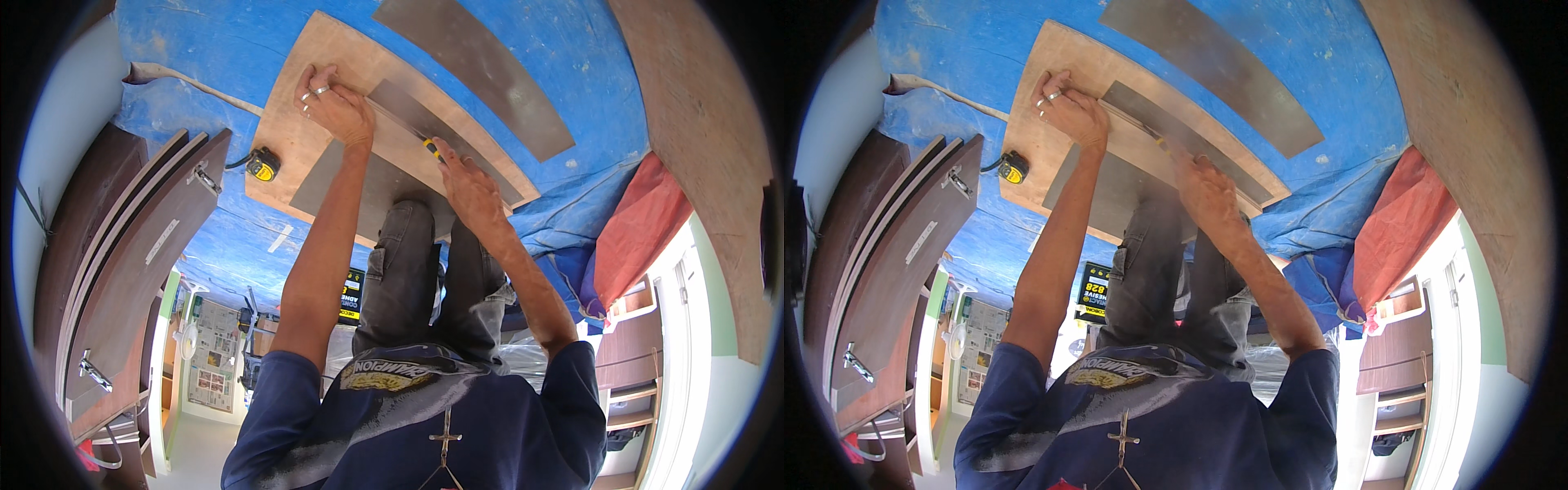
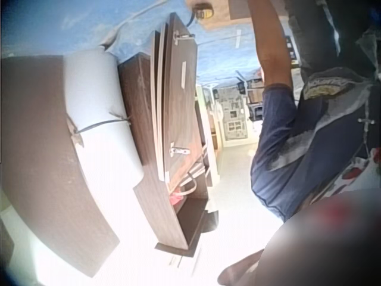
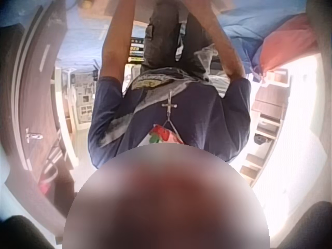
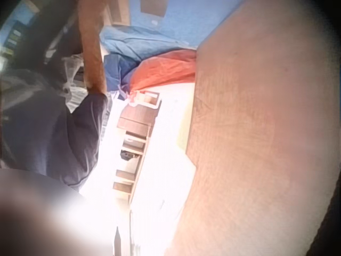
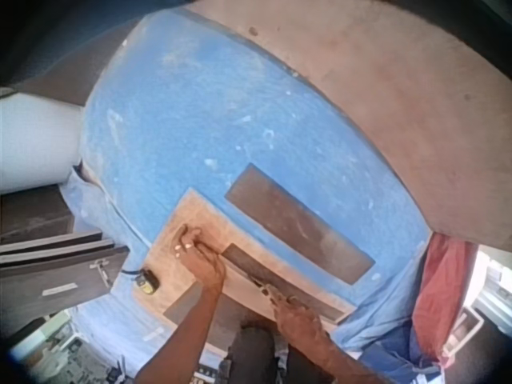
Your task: The person measures a dark rectangular board with a tape measure and pencil, then uses a utility knife to cut along marked lines. They also fit a smaller wooden strip onto the board and trim it to size.
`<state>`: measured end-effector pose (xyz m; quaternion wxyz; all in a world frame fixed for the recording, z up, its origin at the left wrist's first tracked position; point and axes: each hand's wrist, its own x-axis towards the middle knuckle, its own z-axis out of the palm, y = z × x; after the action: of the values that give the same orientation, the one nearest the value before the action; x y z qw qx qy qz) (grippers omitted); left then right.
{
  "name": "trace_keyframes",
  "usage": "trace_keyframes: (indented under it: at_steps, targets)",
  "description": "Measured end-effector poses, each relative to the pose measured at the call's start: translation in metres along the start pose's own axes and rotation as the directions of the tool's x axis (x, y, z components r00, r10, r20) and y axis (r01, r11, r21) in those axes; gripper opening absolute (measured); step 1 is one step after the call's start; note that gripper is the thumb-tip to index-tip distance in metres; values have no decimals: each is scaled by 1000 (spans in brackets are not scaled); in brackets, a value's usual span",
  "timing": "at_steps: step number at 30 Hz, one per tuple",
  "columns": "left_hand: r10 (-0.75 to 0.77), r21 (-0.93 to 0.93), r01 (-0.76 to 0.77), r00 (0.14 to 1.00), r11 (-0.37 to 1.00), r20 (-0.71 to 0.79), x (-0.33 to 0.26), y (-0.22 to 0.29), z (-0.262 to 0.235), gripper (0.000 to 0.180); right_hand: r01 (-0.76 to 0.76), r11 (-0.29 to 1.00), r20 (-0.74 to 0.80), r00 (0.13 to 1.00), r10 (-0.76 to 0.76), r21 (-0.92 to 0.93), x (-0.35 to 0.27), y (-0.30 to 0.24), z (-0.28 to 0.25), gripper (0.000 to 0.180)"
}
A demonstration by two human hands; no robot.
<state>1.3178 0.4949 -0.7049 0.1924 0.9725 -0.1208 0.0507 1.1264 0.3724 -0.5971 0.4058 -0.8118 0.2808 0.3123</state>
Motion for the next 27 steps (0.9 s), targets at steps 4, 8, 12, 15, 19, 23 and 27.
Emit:
trace_keyframes:
  at_steps: [4,8,12,15,19,23,27]
  targets:
    - [-10,-5,10,1000,1000,-4,0,3,-1,34,-1,1000,15,1000,1,0,-5,6,1,54]
    - [-21,-16,21,1000,1000,6,0,3,-1,34,13,1000,-12,1000,-13,15,-8,7,0,55]
    - [-6,9,6,1000,1000,6,0,2,-1,33,-8,1000,22,1000,7,29,-14,11,-5,55]
    - [0,12,0,1000,1000,7,0,1,-1,32,1,999,8,1000,-2,54,-17,14,-7,55]
    - [3,-1,-3,1000,1000,4,0,1,-1,31,4,999,-16,1000,-4,50,-20,16,-4,54]
    - [3,-9,-3,1000,1000,-2,-1,1,0,31,-9,998,-15,1000,10,55,-25,20,-4,54]
    - [6,-5,-6,1000,1000,-1,-1,1,0,29,-24,999,0,1000,24,40,-34,25,-8,53]
